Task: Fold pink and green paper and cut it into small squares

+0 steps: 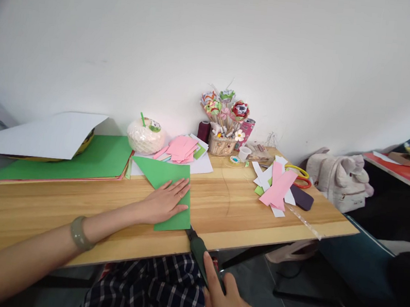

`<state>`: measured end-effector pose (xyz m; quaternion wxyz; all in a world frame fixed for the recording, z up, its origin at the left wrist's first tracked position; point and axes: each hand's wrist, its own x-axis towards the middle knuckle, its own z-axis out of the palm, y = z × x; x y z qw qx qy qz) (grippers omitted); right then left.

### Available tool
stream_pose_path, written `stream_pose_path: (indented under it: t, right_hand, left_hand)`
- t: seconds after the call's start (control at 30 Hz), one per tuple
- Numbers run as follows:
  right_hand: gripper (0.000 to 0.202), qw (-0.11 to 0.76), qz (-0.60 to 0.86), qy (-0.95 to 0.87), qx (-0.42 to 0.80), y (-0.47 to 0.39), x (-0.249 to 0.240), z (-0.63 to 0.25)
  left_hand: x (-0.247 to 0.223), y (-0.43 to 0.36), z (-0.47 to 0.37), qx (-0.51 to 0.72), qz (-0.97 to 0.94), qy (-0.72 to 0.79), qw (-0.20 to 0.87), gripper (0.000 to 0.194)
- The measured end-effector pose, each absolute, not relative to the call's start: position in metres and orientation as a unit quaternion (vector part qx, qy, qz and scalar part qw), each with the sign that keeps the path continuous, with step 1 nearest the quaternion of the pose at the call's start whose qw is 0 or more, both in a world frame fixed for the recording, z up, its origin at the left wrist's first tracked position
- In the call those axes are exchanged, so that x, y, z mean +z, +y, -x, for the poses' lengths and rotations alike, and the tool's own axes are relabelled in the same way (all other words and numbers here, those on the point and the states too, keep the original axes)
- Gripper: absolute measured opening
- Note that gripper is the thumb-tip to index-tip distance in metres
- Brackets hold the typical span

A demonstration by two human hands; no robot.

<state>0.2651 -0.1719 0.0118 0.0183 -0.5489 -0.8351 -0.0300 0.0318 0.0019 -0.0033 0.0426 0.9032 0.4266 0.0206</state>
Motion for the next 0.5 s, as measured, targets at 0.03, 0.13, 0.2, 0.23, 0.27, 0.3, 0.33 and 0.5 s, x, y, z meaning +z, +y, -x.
stream_pose_path:
  t: [0.03, 0.13, 0.2, 0.23, 0.27, 0.3, 0.33, 0.5]
  right_hand:
    - [0.060, 0.018, 0.547, -0.836, -0.038, -0.171, 0.012, -0.265]
    - [0.059, 0.019, 0.543, -0.838, -0.048, -0.170, 0.012, -0.265]
    - [0.059, 0.019, 0.541, -0.840, -0.047, -0.169, 0.012, -0.267]
    - [0.059, 0.019, 0.540, -0.840, -0.049, -0.168, 0.012, -0.267]
    - [0.059, 0.020, 0.539, -0.840, -0.055, -0.167, 0.011, -0.267]
    - [0.059, 0.021, 0.539, -0.840, -0.062, -0.165, 0.011, -0.267]
    - [0.060, 0.023, 0.539, -0.839, -0.073, -0.163, 0.011, -0.267]
    - [0.056, 0.041, 0.532, -0.837, -0.118, -0.151, 0.008, -0.263]
  left_hand:
    - [-0.003, 0.002, -0.032, 0.021, -0.903, 0.427, 0.044, 0.070]
    - [-0.001, 0.001, -0.032, 0.017, -0.902, 0.429, 0.049, 0.069]
    - [0.001, 0.001, -0.032, 0.014, -0.901, 0.431, 0.051, 0.068]
    - [0.001, 0.001, -0.033, 0.013, -0.901, 0.432, 0.051, 0.068]
    - [0.001, 0.001, -0.033, 0.014, -0.900, 0.432, 0.052, 0.067]
    - [0.002, 0.001, -0.033, 0.014, -0.901, 0.431, 0.052, 0.067]
    - [0.001, 0.000, -0.033, 0.015, -0.901, 0.431, 0.053, 0.067]
    - [0.001, 0.000, -0.033, 0.017, -0.900, 0.432, 0.056, 0.066]
